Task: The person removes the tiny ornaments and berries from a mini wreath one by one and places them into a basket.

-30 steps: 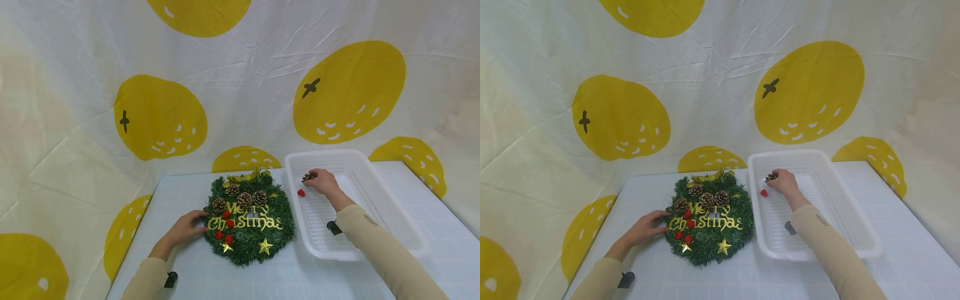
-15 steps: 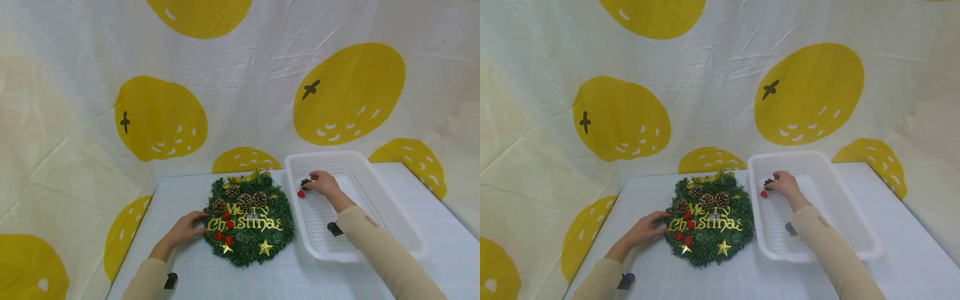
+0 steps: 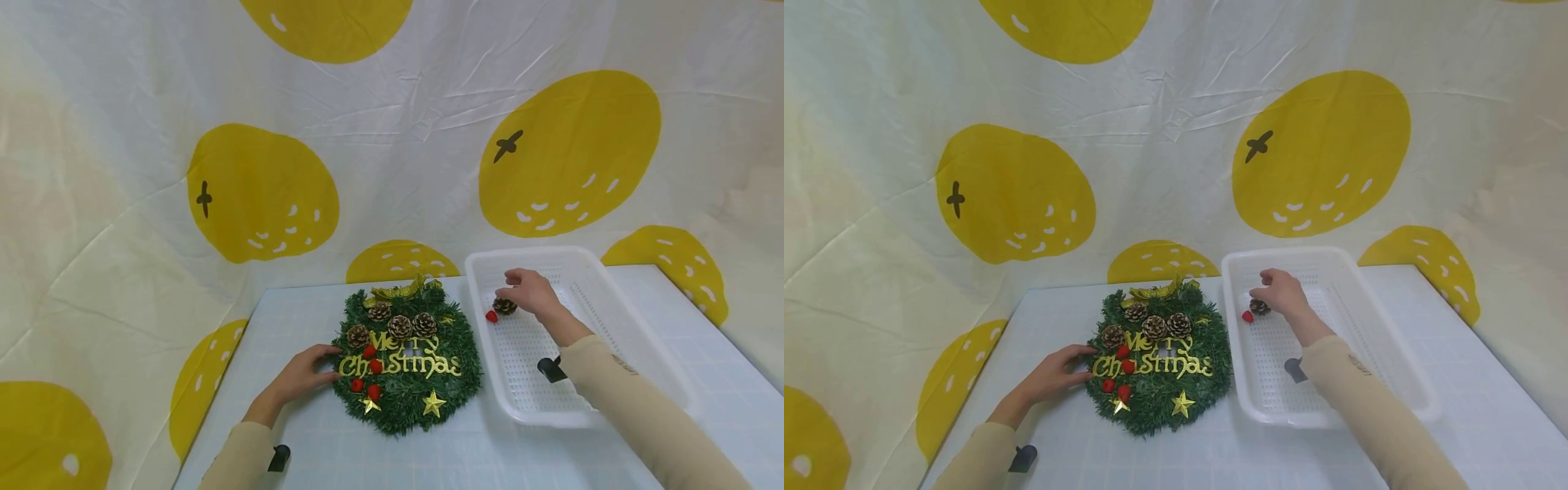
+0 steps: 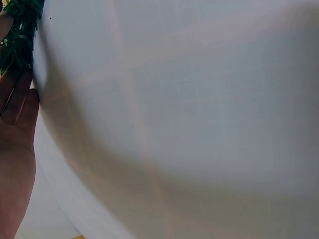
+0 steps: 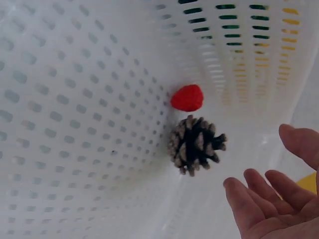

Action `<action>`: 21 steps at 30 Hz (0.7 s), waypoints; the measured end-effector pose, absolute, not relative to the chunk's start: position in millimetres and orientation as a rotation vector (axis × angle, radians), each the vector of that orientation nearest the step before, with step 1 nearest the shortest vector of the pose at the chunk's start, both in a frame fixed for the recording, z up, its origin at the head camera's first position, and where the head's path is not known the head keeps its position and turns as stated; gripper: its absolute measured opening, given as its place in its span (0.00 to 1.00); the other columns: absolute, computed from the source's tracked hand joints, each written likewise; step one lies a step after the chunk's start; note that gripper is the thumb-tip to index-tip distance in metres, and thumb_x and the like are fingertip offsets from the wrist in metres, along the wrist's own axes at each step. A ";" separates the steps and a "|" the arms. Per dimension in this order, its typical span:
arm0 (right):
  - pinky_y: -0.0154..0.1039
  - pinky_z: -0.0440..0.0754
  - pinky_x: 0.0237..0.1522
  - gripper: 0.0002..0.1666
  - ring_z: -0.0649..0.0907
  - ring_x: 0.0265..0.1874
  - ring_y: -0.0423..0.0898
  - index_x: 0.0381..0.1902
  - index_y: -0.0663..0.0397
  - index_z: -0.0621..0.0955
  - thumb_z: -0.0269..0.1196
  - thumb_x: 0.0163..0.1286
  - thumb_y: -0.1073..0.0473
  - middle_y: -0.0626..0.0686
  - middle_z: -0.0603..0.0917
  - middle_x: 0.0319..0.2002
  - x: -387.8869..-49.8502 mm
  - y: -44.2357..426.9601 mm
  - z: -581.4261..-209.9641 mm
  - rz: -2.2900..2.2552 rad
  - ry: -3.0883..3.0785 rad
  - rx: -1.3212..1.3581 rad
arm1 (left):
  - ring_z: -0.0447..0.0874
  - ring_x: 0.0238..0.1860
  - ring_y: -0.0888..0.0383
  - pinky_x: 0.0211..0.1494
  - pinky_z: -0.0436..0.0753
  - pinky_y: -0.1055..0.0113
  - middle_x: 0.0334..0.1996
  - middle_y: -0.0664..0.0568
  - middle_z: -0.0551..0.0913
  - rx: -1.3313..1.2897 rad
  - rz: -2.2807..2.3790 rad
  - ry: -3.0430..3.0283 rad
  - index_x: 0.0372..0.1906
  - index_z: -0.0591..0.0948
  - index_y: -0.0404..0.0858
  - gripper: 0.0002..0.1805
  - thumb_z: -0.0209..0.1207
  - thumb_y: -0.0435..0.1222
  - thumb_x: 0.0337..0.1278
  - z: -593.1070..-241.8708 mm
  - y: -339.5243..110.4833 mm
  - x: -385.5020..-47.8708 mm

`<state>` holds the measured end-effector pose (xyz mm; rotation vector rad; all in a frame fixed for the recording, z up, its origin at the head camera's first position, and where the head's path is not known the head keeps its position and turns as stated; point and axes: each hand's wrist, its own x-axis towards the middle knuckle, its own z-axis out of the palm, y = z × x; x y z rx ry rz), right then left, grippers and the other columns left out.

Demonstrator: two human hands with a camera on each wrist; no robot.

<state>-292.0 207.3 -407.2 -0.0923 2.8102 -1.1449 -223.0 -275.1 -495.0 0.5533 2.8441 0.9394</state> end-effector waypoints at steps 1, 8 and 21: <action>0.57 0.76 0.57 0.37 0.71 0.62 0.66 0.69 0.70 0.65 0.60 0.70 0.53 0.69 0.71 0.64 -290.6 206.2 -404.1 -1.149 2.815 -0.100 | 0.73 0.63 0.43 0.66 0.70 0.45 0.58 0.46 0.78 0.553 0.943 2.842 0.59 0.79 0.41 0.29 0.68 0.50 0.55 -494.8 -275.0 -223.0; 0.59 0.75 0.58 0.35 0.73 0.61 0.64 0.68 0.66 0.68 0.61 0.70 0.51 0.68 0.72 0.64 -272.2 190.7 -381.6 -1.129 2.903 -0.239 | 0.73 0.63 0.43 0.66 0.70 0.45 0.58 0.46 0.78 0.556 0.939 2.841 0.59 0.79 0.42 0.29 0.68 0.50 0.55 -494.7 -275.5 -223.4; 0.54 0.81 0.52 0.34 0.80 0.55 0.59 0.66 0.61 0.73 0.65 0.68 0.48 0.61 0.78 0.61 -225.2 147.2 -360.8 -1.237 2.928 -0.496 | 0.73 0.63 0.44 0.66 0.70 0.45 0.58 0.48 0.79 0.533 0.936 2.844 0.58 0.79 0.43 0.28 0.69 0.50 0.54 -496.1 -275.7 -224.8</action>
